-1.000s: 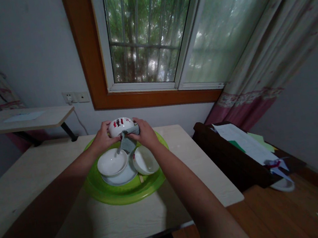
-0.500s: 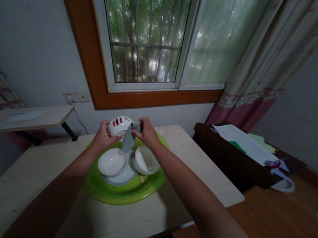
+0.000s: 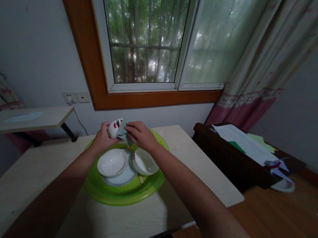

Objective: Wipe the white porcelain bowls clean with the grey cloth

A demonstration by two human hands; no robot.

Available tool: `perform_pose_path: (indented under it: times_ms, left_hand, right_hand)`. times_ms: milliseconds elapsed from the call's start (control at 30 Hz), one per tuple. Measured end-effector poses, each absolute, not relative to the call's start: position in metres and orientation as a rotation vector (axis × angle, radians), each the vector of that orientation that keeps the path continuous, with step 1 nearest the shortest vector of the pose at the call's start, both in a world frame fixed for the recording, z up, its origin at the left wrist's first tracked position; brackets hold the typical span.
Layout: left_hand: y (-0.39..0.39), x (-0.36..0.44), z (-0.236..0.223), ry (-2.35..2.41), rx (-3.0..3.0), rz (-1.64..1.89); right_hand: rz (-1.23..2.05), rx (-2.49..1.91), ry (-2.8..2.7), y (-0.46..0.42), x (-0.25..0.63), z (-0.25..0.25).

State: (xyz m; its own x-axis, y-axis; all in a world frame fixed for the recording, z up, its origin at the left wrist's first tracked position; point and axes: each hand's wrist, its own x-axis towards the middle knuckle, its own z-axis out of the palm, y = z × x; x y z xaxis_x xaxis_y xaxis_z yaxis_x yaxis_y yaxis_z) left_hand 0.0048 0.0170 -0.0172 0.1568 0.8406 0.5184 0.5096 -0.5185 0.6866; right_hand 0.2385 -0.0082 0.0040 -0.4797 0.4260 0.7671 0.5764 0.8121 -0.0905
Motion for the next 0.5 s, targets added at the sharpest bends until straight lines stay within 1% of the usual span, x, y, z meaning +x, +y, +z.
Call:
perform_pose_path:
  times_ms: [167,367,500]
  left_hand:
    - [0.014,0.006,-0.015,1.306,2.158,1.305]
    - [0.013,0.006,-0.011,1.344,2.113,1.354]
    - [0.012,0.005,-0.009,1.359,2.044,1.411]
  right_hand:
    - [-0.231,-0.719,-2.186,-0.007,0.234,0.004]
    - [-0.141,-0.901,-2.026,0.002,0.241,0.0]
    - [-0.105,-1.02,-2.023,0.007,0.244,-0.005]
